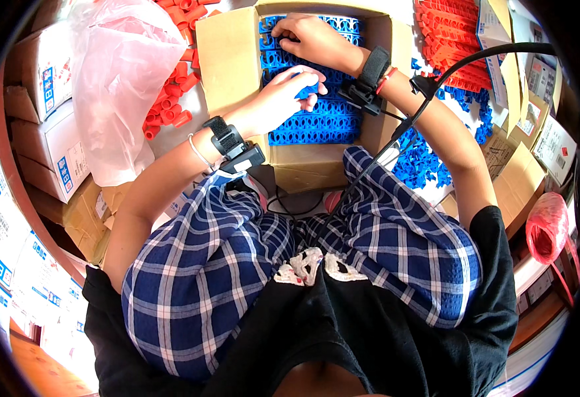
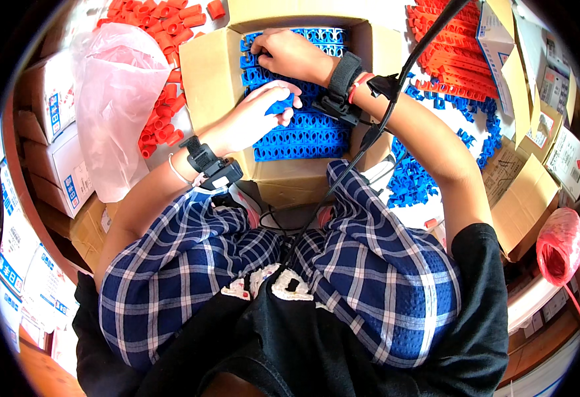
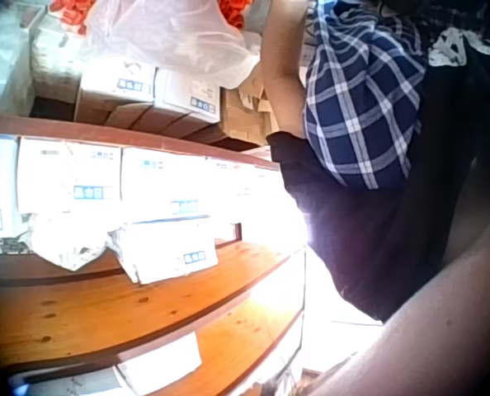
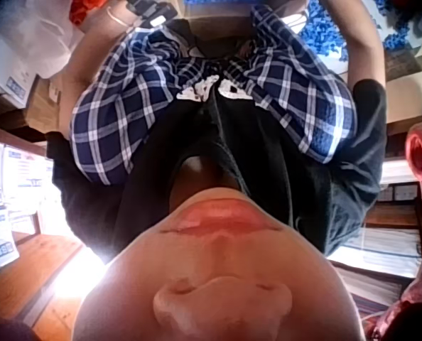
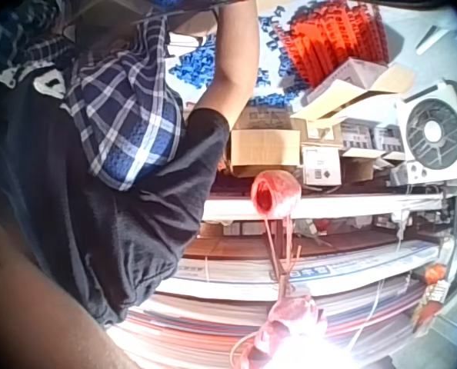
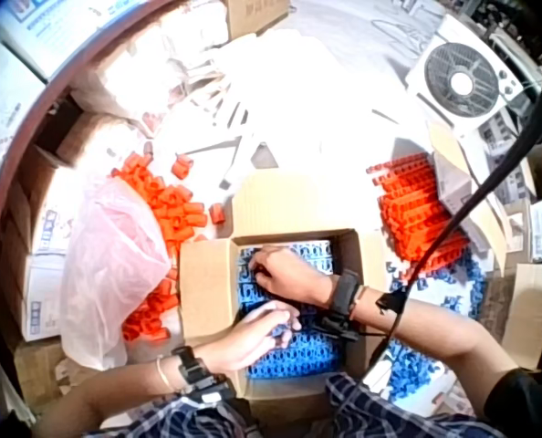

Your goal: The person assembles small blue plastic components by snapping them together by hand while sitting amidst boxes of red and blue parts. The person picks up individual pieces and joins them to form larger segments, placing the completed pieces into a cardboard box.

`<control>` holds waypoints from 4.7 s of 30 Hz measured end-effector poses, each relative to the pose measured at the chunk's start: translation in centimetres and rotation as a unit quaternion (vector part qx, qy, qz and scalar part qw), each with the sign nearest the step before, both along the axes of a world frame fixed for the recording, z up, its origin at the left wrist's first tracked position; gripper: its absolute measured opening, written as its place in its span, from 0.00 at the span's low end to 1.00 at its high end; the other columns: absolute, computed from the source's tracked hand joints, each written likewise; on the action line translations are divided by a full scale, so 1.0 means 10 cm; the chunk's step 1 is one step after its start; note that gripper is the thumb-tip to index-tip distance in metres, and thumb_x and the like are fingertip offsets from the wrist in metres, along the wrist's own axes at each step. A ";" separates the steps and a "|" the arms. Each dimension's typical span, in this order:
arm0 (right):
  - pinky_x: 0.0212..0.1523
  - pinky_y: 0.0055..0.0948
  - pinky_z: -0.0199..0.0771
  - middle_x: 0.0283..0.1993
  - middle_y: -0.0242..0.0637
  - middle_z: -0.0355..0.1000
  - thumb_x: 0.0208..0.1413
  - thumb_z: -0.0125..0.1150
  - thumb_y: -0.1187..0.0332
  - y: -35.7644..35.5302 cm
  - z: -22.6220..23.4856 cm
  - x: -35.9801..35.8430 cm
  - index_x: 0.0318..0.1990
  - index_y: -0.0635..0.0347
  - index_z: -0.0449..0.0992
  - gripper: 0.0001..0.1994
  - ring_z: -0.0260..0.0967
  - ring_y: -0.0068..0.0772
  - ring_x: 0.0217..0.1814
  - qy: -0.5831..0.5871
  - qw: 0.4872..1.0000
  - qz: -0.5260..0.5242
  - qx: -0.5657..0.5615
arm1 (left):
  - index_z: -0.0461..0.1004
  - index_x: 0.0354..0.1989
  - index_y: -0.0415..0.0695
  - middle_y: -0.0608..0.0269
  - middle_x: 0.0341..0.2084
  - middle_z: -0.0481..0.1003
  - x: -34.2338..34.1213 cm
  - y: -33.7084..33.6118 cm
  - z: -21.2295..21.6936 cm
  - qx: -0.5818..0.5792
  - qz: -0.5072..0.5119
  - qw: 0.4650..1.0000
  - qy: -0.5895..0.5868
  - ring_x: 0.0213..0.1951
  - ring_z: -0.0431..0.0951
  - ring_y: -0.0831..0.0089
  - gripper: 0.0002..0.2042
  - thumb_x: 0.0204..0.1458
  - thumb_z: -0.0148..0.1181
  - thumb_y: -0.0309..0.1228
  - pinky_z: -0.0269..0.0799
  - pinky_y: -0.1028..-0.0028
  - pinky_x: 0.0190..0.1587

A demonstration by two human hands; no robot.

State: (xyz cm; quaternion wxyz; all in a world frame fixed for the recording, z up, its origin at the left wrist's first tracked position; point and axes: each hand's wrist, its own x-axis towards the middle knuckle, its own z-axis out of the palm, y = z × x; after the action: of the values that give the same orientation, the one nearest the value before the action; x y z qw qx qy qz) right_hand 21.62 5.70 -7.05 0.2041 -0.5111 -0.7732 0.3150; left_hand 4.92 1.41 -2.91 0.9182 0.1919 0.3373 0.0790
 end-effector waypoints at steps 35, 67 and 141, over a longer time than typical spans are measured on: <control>0.39 0.31 0.71 0.32 0.37 0.70 0.49 0.66 0.63 -0.83 0.73 0.14 0.39 0.61 0.75 0.14 0.69 0.35 0.36 0.105 0.981 -0.113 -0.119 | 0.67 0.45 0.42 0.68 0.30 0.67 -0.04 -0.02 -0.07 0.017 0.027 0.998 -0.046 0.32 0.66 0.78 0.13 0.64 0.42 0.39 0.63 0.77 0.36; 0.35 0.37 0.75 0.34 0.43 0.75 0.53 0.57 0.67 -0.48 0.52 0.26 0.40 0.59 0.74 0.09 0.75 0.44 0.35 0.009 0.979 -0.198 -0.047 | 0.65 0.52 0.39 0.58 0.37 0.70 -0.02 -0.03 -0.12 0.026 0.043 0.999 -0.011 0.34 0.67 0.74 0.15 0.65 0.42 0.37 0.65 0.75 0.40; 0.44 0.37 0.70 0.41 0.48 0.68 0.60 0.52 0.69 -0.94 0.55 0.14 0.46 0.66 0.69 0.11 0.70 0.50 0.43 0.115 0.987 -0.097 -0.049 | 0.66 0.42 0.44 0.67 0.33 0.66 -0.02 -0.04 -0.14 -0.069 0.070 0.995 -0.035 0.30 0.64 0.79 0.07 0.64 0.43 0.32 0.63 0.78 0.34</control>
State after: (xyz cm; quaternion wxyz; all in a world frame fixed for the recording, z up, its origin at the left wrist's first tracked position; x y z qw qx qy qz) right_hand 23.04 -3.68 -1.56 0.2957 -0.5535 -0.6752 0.3876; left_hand 4.71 0.96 -4.36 0.9327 0.1015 0.3221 0.1268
